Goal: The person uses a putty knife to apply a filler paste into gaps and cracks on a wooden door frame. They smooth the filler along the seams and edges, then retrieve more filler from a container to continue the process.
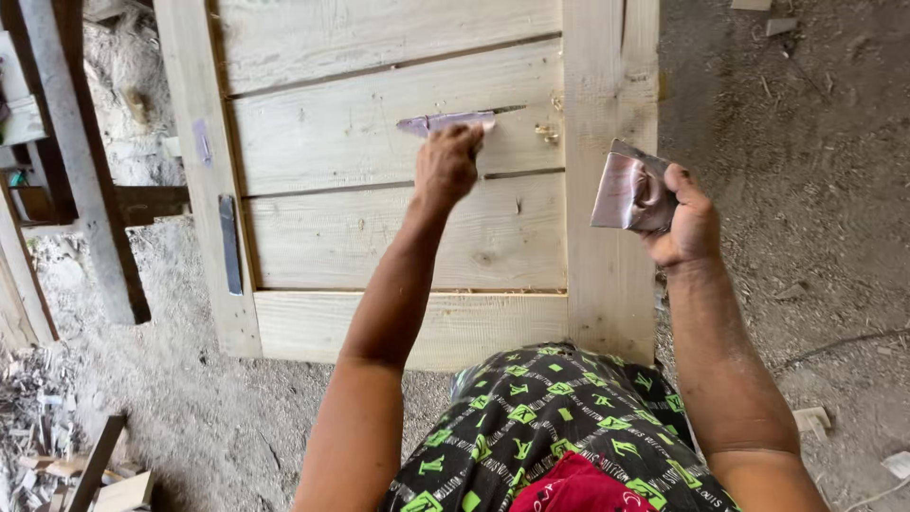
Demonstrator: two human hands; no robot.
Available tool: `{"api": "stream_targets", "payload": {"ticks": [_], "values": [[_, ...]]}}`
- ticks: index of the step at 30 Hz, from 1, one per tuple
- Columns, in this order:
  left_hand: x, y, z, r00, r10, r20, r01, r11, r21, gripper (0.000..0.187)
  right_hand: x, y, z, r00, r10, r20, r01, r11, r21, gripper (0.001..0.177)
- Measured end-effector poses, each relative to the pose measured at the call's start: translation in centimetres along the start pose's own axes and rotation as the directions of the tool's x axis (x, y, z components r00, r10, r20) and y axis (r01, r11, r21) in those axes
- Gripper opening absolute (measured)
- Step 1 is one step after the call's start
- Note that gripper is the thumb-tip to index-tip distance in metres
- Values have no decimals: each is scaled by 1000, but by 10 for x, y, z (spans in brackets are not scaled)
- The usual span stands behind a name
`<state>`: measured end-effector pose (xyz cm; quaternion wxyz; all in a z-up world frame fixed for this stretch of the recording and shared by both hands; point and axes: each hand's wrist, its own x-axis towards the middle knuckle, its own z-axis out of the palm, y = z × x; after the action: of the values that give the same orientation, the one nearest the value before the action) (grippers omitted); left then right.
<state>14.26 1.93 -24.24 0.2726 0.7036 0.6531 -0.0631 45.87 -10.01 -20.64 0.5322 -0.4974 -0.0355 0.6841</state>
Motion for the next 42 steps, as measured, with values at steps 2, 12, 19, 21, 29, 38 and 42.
{"api": "stream_targets", "payload": {"ticks": [2, 12, 19, 21, 29, 38, 42], "values": [[-3, 4, 4, 941, 196, -275, -191, 981, 45, 33, -6, 8, -6, 998, 16, 63, -19, 998, 55, 28], [7, 31, 7, 904, 219, -367, -219, 975, 44, 34, -45, 7, -22, 999, 10, 47, -10, 1000, 8, 35], [-7, 18, -1, 994, 84, -65, -84, 996, 13, 35, -85, 5, -31, 998, 30, -62, -30, 1000, 3, 38], [-14, -22, -19, 978, 0, -210, -28, 991, -132, 38, -100, 5, -41, 976, 30, -217, -51, 995, -91, 36], [21, -85, -57, 826, -558, -73, 548, 827, -124, 26, -121, -18, -80, 984, 17, -177, -17, 1000, -2, 24], [48, 35, -32, 842, -497, -210, 456, 863, -217, 32, -33, -86, -124, 979, 140, 151, -126, 987, -103, 27], [31, 65, -14, 899, -413, -144, 397, 909, -126, 24, -20, -143, -161, 988, 117, 105, -97, 979, -179, 28]]}}
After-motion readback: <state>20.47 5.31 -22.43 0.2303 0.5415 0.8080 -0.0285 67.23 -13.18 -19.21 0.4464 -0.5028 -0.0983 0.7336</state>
